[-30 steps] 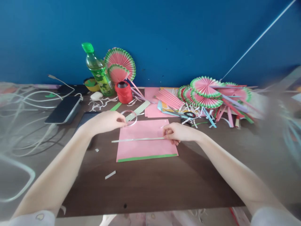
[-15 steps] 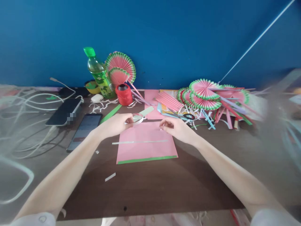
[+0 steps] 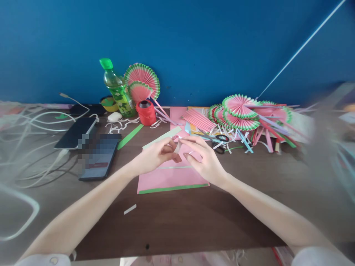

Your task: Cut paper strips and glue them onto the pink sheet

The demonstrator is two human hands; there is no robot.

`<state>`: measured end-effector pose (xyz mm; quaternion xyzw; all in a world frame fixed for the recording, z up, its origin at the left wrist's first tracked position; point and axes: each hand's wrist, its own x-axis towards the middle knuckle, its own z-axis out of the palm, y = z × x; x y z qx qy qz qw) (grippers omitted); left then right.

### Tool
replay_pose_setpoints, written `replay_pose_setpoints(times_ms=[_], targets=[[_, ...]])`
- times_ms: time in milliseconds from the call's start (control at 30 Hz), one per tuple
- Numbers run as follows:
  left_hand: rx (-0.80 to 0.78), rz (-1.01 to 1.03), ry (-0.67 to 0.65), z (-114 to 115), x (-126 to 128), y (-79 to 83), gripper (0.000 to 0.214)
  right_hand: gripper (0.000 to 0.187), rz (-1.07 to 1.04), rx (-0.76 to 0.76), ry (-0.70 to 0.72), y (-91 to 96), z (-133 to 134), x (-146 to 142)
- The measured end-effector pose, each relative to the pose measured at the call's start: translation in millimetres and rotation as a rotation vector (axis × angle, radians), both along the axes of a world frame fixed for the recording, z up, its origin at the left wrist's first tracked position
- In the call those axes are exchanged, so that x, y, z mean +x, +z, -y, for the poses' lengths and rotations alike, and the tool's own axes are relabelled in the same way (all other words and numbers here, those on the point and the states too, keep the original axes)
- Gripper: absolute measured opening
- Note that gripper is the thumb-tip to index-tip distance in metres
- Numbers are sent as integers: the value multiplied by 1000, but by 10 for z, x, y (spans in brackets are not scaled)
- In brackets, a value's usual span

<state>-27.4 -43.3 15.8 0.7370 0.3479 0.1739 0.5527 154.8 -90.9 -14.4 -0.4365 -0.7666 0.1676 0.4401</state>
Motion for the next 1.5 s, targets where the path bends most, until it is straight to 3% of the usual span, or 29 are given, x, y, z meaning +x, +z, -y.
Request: replay_pose_setpoints(times_ms=[267,567,800,1000,1267,1500], targets=[[-96,148,-45,12,31,-75,14,38,-47,-64,35,-3,11,-6],[2,-6,-68,4,29,-119,9,19,-344,-381,73,63,5,-1],[115,-109,-63,39,80,-170,21,4,-203,-258,-98,50,3,-38],[144,-107,-35,59,94,-170,25,6,-253,-281,-78,-24,18,-27],[132,-102,47,93,101,-184,18,2,-255,-206,-83,-32,6,-7],[119,-74,66,85,98,-188,17,23,-65,-70,-61,-41,-24,-1]])
